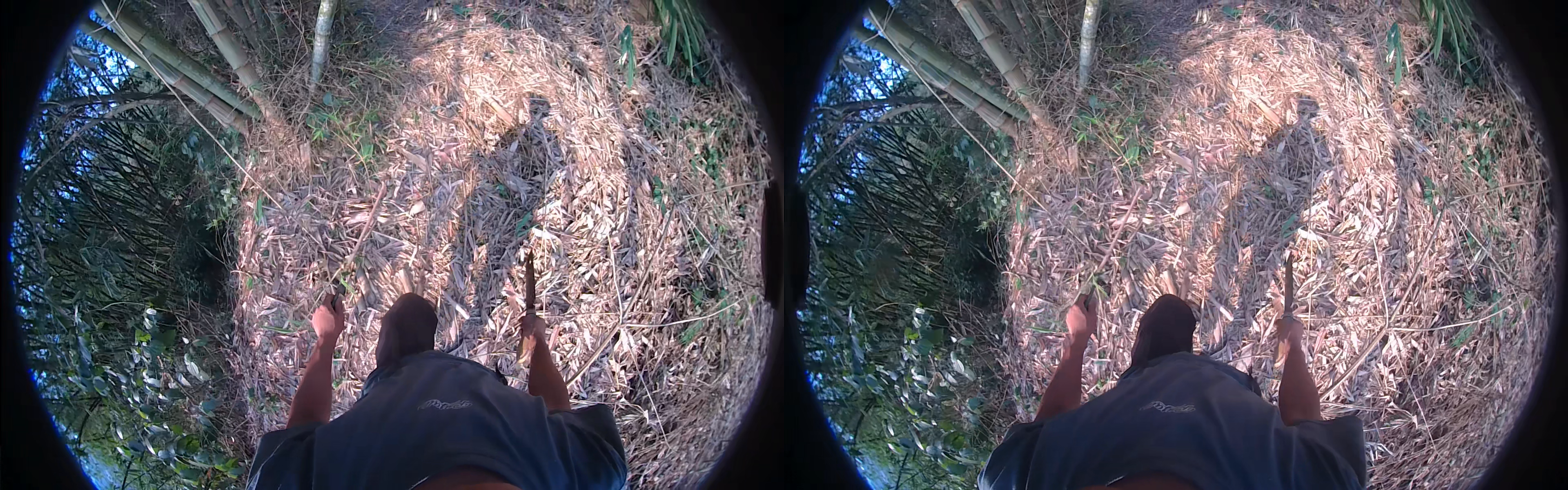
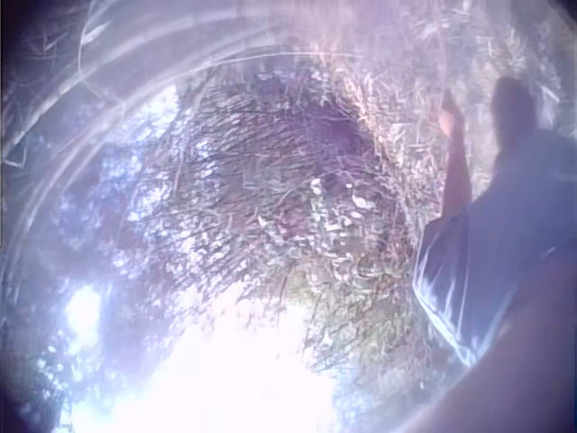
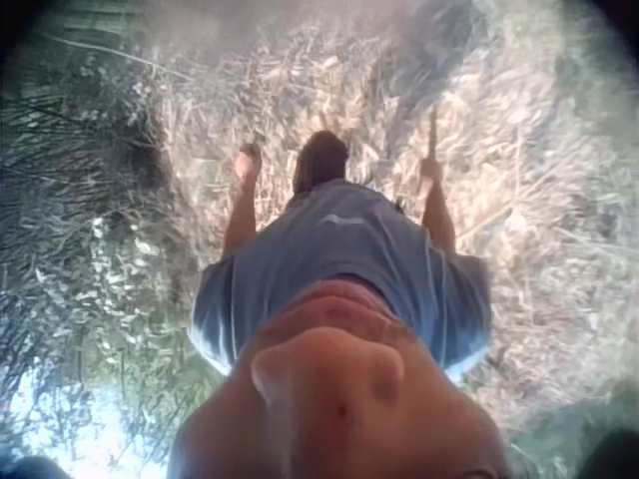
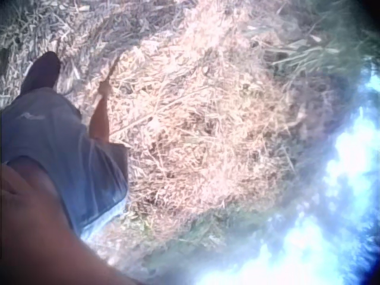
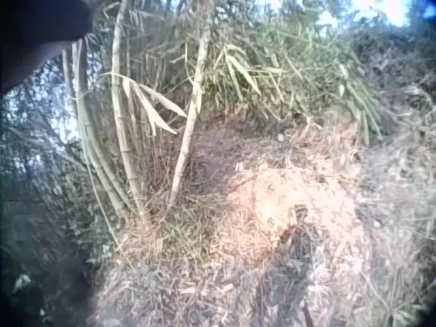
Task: The person uses a machete to cut and process bamboo stalks in a forested area. They first cut a long stalk from the surrounding vegetation, then proceed to chop it into smaller, manageable sections on the ground. The person also strips leaves and branches from the stalks during the process.
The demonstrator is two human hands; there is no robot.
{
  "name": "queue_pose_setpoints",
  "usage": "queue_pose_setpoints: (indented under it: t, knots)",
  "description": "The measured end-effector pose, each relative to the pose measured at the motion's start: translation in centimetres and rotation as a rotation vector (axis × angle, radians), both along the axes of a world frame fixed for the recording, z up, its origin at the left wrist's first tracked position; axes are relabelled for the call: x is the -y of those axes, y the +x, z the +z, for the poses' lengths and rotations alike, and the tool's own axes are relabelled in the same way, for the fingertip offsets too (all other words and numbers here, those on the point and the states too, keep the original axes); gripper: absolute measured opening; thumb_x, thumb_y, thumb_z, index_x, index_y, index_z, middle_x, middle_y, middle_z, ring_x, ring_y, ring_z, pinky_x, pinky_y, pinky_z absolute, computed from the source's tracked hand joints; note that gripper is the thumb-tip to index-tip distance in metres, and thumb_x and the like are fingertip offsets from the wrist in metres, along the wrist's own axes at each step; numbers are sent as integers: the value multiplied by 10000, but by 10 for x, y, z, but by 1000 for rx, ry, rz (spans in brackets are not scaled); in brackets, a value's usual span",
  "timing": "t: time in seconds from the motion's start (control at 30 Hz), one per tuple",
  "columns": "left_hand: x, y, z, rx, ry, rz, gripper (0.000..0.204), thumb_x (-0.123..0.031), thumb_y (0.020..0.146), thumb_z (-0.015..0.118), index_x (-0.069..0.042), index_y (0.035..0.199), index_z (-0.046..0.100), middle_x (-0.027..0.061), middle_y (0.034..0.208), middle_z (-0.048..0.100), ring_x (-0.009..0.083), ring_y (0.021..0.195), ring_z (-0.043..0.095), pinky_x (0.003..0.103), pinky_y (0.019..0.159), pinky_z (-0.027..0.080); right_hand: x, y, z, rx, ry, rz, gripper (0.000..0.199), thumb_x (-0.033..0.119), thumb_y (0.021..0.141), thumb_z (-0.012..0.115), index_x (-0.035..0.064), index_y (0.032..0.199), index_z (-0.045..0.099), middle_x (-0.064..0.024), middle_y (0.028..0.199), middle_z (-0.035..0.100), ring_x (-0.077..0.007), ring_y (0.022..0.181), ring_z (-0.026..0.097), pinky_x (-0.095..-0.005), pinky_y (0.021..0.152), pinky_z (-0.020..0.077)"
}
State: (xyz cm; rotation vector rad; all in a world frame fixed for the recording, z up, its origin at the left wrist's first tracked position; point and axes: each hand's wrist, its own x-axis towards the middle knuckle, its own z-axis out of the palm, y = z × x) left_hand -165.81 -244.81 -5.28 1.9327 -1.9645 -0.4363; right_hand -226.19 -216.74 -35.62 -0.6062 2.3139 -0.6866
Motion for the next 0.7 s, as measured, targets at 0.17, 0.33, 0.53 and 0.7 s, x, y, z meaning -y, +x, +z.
queue_pose_setpoints:
  t: [0.17,0.33,0.53,0.7]
  knots:
    - [44,13,-47,121,289,285,411,-481,882,577,-95,963,695,191,891,712,397,872,686,500,766,525,137,12,52,594,-86,-95,312,360,821,688,48,820,696,-69,644,652,-215,581,649,-357,515,505]
    - [104,-5,-93,119,534,412,427,-468,888,551,-103,1028,724,202,1017,708,393,989,676,498,865,525,165,1,37,660,-40,-371,171,209,877,656,50,816,664,-91,642,620,-201,506,595,-346,436,457]
    - [159,-18,-140,99,768,501,484,-509,890,530,-105,1083,713,183,1078,702,374,1045,663,496,879,518,248,-39,100,709,190,-196,63,101,887,614,59,856,648,-79,695,635,-183,534,593,-318,465,476]
    - [261,-82,-127,-41,944,780,401,-403,887,527,-94,1078,698,183,1108,690,368,1045,660,479,880,515,432,-107,166,587,280,153,67,99,896,599,59,864,642,-70,700,629,-176,540,588,-314,469,477]
